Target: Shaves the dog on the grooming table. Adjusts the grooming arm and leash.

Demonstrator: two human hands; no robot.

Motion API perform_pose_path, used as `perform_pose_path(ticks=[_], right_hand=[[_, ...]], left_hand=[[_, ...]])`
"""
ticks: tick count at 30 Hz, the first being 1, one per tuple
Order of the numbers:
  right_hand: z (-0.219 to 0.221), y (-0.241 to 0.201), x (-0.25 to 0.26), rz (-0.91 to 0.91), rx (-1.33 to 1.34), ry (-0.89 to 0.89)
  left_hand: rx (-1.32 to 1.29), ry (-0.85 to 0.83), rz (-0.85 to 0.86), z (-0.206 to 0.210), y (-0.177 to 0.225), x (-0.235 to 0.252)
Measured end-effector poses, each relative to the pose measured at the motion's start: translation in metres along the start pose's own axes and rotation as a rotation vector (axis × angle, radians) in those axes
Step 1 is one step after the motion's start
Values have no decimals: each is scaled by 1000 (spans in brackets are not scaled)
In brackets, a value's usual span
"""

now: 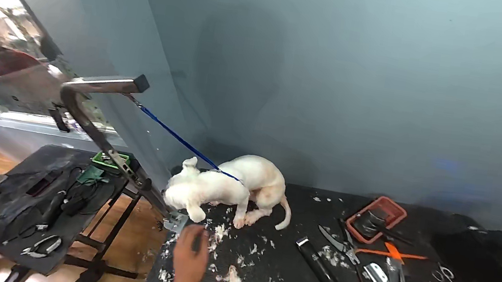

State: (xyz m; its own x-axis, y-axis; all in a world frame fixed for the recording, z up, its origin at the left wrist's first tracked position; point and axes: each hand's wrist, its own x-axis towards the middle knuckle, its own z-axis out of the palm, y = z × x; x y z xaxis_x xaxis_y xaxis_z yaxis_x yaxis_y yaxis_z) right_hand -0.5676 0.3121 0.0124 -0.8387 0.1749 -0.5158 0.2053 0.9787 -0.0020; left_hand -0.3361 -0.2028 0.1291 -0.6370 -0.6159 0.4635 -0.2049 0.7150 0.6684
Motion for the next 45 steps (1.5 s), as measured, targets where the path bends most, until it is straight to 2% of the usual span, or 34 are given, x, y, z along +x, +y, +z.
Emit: perform_pose_path(ticks=[2, 4, 7, 8, 9, 11, 12, 13, 15, 17, 20, 23, 26, 27, 29, 30, 33, 39, 42, 45], right_hand=[[3, -6, 2, 37, 12, 51], [-5, -22, -18, 119, 33, 105], [-27, -88, -63, 133, 234, 162], [-26, -115, -76, 154, 396, 88], [-20, -142, -86, 215, 658, -74], [5, -184, -92, 412, 1346, -458], [19, -199, -86, 525, 1596, -512], [32, -210, -76, 608, 1780, -456], [47, -227, -63, 649, 1955, -167], [46, -243, -63, 631, 1966, 87], [46, -259, -82, 609, 1915, 215], [45, -268, -124, 513, 1754, 245], [38, -270, -182, 193, 1860, 231], [33, -272, -200, 72, 1908, 193], [23, -273, -227, -152, 2033, 9], [19, -274, -236, -209, 2042, -89], [-1, -283, -255, -202, 2026, -335], [-9, -290, -252, -375, 2110, -560], [-26, -302, -258, -492, 2057, -580], [-48, -324, -268, -723, 1865, -404]], left_hand=[[-125, 83, -176, -14, -4, 18], [-255, 122, -341, -14, -11, 21], [-332, 93, -448, -4, -17, 11], [-347, 64, -469, 0, -18, 4], [-365, 34, -496, 4, -19, -1], [-421, -17, -560, 11, -18, -6], [-465, -31, -594, 15, -15, -7], [-514, -39, -624, 17, -12, -6], [-590, -30, -656, 17, -6, -1], [-634, 14, -654, 8, -6, 9], [-575, 91, -660, -10, -17, 32], [-496, 16, -732, -18, -20, 59], [-445, -60, -751, -8, -20, 74], [-437, -61, -762, -2, -20, 77], [-441, -33, -790, 8, -20, 83], [-440, -13, -799, 12, -19, 86], [-421, 28, -792, 15, -13, 95], [-387, 58, -646, 13, -28, 98], [-352, 84, -593, 12, -36, 93], [-332, 142, -557, 11, -37, 91]])
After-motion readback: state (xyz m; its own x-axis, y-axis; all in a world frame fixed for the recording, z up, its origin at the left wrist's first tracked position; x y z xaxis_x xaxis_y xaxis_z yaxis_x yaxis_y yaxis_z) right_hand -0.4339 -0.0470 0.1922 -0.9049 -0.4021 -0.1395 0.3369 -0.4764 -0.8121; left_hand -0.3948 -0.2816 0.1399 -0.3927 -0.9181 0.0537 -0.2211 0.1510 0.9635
